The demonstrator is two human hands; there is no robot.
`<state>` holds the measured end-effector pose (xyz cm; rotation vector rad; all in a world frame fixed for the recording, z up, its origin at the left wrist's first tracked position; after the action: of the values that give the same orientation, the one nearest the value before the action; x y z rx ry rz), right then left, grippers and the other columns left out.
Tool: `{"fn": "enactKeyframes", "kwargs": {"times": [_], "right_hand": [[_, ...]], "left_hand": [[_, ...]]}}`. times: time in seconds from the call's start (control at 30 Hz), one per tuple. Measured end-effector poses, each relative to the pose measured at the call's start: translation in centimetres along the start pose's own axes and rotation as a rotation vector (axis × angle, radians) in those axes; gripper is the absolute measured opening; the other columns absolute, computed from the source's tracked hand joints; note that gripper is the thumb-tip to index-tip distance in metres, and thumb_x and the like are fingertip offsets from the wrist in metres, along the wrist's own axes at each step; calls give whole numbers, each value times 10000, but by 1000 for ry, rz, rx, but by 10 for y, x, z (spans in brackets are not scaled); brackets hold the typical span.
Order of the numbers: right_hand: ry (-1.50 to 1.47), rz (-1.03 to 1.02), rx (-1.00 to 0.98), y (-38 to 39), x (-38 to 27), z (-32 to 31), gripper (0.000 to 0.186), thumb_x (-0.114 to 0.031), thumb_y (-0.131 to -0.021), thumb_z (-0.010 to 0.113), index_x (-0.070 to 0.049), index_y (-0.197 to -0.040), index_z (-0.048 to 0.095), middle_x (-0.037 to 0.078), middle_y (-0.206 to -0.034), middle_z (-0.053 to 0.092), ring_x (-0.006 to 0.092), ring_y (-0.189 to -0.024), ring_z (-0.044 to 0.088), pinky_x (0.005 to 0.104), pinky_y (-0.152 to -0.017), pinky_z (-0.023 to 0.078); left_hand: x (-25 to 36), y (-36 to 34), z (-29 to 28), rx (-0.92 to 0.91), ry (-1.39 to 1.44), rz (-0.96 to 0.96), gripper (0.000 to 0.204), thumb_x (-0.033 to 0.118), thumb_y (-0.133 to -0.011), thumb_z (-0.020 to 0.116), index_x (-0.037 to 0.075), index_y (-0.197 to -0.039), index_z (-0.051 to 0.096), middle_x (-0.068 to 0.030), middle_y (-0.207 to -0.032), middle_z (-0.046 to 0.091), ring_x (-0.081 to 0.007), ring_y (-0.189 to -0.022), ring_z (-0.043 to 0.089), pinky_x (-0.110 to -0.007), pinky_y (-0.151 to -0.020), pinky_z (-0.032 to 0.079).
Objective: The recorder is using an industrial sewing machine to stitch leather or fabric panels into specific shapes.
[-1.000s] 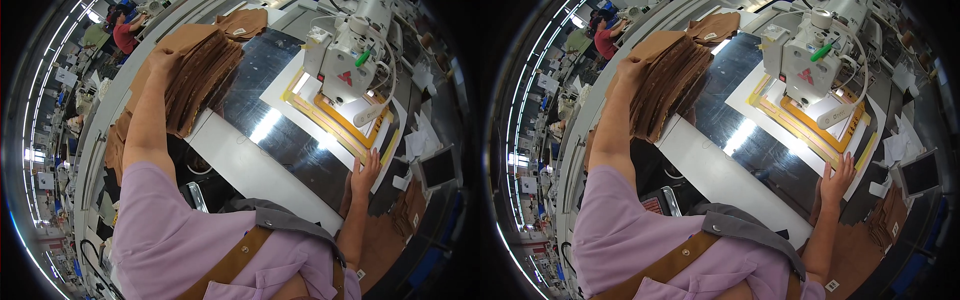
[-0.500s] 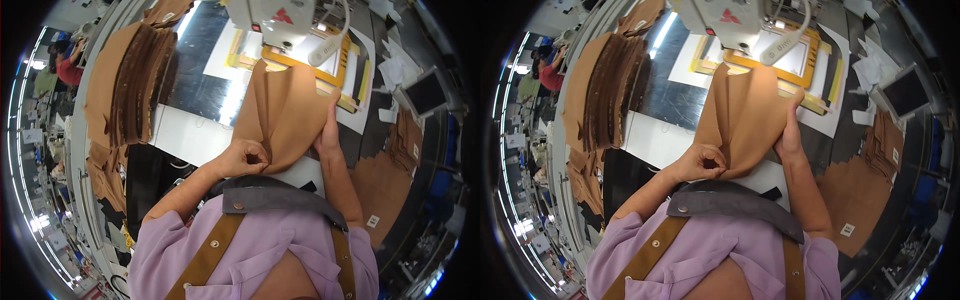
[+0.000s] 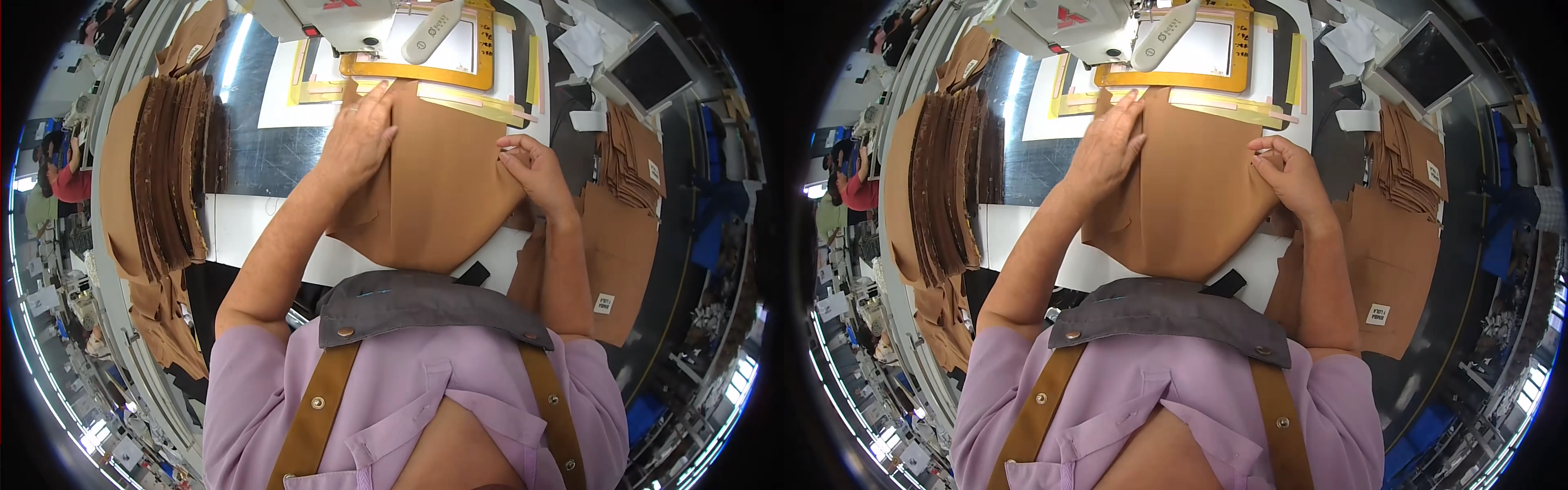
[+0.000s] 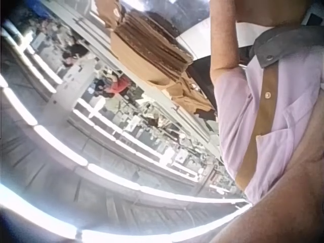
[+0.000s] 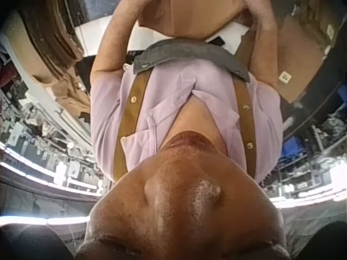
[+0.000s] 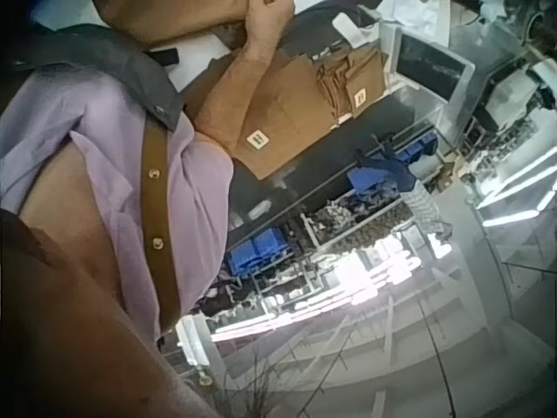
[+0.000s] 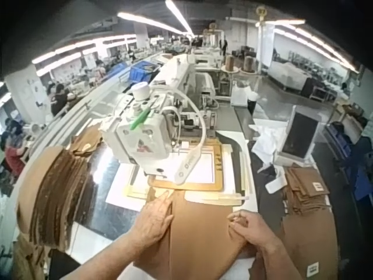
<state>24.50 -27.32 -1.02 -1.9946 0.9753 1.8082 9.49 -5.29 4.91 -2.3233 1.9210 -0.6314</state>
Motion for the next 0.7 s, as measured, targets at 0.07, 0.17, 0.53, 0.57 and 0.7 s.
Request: {"fn": "enactKeyframes", "kwargs": {"times": [0.07,0.17,0.53,0.57,0.7], "right_hand": [[143,10,35,5,-9,-13,259,-103,-943,683,-16,-1186,663,52,-863,722,106,-806,666,271,-745,521],[431,2,139,16,-11,-42,310,-152,-926,706,-23,-1203,656,87,-842,719,171,-792,689,309,-752,528],[916,-133,363,-20,-36,-3,479,-378,-899,754,-81,-1260,646,84,-1045,658,263,-876,690,390,-755,549],[920,-268,377,-22,-43,6,442,-358,-900,758,-70,-1219,651,86,-1046,657,267,-886,686,390,-762,550],[881,-281,271,-31,-32,16,339,-288,-907,760,-34,-1100,643,105,-1039,651,282,-902,676,401,-767,544]], "left_hand": [[-27,5,-1,-42,-96,-140,497,268,-977,642,14,-1389,529,-158,-1467,529,-340,-1303,555,-485,-1013,495],[-62,25,-9,-129,-244,-284,489,316,-982,620,31,-1373,555,-142,-1413,570,-333,-1247,582,-494,-993,482],[-128,26,-27,192,136,-331,335,170,-891,724,38,-1186,636,-97,-1305,629,-311,-1173,607,-466,-974,493],[-118,19,-28,227,47,-234,323,199,-888,755,43,-1151,653,-97,-1281,638,-315,-1147,615,-461,-960,506],[-103,6,-16,190,-70,-178,336,213,-843,815,45,-1101,682,-92,-1270,650,-333,-1147,608,-446,-959,522]]}}
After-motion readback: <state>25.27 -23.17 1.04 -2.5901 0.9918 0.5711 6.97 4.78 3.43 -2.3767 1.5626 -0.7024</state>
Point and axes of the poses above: each hand's wrist, its own y-axis away from the middle knuckle, its own z-axis out of the palm, x = y × z, the point moved 10 cm from there along -y, towards the middle knuckle
